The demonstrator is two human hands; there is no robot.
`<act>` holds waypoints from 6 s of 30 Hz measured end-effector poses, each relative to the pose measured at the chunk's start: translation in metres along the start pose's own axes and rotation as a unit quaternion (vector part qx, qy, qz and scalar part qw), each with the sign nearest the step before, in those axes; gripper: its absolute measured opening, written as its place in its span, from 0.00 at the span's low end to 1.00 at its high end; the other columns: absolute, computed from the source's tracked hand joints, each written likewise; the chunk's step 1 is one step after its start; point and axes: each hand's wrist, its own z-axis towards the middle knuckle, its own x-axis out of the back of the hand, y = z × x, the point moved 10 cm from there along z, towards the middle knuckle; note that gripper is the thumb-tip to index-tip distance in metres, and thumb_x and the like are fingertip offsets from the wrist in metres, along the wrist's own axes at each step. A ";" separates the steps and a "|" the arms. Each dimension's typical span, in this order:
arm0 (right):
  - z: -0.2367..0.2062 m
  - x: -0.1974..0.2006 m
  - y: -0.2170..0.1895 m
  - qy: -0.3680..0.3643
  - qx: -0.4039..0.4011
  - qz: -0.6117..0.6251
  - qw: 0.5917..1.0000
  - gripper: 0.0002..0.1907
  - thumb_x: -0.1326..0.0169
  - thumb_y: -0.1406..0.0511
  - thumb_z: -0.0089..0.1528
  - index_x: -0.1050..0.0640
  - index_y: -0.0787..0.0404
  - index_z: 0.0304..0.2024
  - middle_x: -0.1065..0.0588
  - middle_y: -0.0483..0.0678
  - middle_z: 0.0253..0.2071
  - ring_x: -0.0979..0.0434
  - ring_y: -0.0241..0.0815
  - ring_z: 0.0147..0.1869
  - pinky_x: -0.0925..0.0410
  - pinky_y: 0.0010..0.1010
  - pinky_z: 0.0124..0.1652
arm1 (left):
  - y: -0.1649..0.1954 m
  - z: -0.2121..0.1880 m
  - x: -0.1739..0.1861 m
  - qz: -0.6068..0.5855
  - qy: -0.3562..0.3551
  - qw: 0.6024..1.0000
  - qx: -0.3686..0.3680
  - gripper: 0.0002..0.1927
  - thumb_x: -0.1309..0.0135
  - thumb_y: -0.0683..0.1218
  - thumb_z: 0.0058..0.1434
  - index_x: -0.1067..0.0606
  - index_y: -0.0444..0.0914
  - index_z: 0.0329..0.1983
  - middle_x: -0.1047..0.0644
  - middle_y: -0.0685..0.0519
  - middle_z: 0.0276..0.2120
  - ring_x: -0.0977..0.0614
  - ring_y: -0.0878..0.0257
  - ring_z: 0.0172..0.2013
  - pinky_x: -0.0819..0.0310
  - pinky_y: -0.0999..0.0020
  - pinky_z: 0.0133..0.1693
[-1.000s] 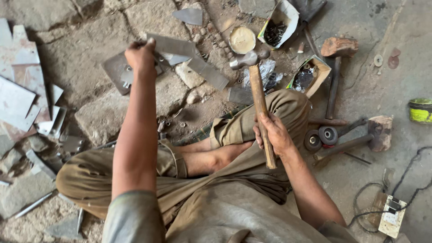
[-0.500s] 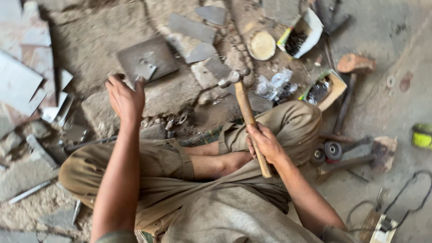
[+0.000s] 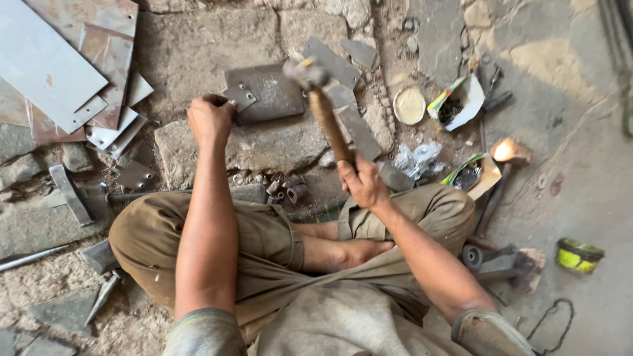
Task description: The person sits on the floor and uses a hammer and a metal punch to create holes in small rectangular metal plates. They repeatedly position the punch on the plate, strike it with the hammer, and then move the finished piece aside to work on the next one.
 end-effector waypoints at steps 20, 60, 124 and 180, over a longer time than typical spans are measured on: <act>0.045 -0.035 0.031 -0.039 -0.105 -0.107 0.988 0.21 0.55 0.55 0.73 0.26 0.63 0.33 0.26 0.48 0.19 0.24 0.40 0.21 0.31 0.37 0.24 | -0.011 0.008 -0.016 -0.042 -0.042 0.995 0.077 0.13 0.28 0.47 0.50 0.16 0.37 0.35 0.16 0.46 0.35 0.15 0.56 0.36 0.22 0.61 0.43; -0.002 0.047 -0.096 0.158 0.325 0.198 0.911 0.27 0.54 0.43 0.72 0.28 0.60 0.43 0.26 0.47 0.30 0.27 0.33 0.27 0.30 0.27 0.24 | 0.006 -0.012 -0.023 -0.009 -0.044 0.998 0.036 0.27 0.26 0.49 0.50 0.28 0.34 0.45 0.20 0.45 0.41 0.19 0.54 0.41 0.24 0.59 0.45; -0.104 -0.033 0.120 -0.020 -0.459 0.321 0.828 0.29 0.59 0.37 0.67 0.28 0.54 0.37 0.34 0.43 0.19 0.38 0.38 0.15 0.40 0.30 0.15 | 0.048 -0.017 -0.031 0.202 0.101 0.959 -0.172 0.50 0.25 0.61 0.42 0.33 0.36 0.63 0.30 0.37 0.61 0.31 0.40 0.62 0.37 0.49 0.61; 0.010 0.038 -0.146 0.144 0.430 0.044 0.890 0.11 0.54 0.54 0.74 0.27 0.52 0.49 0.26 0.46 0.34 0.23 0.40 0.33 0.27 0.32 0.30 | 0.057 -0.015 -0.065 0.346 -0.084 0.878 -0.319 0.47 0.33 0.74 0.45 0.27 0.54 0.67 0.33 0.47 0.59 0.36 0.49 0.59 0.45 0.50 0.60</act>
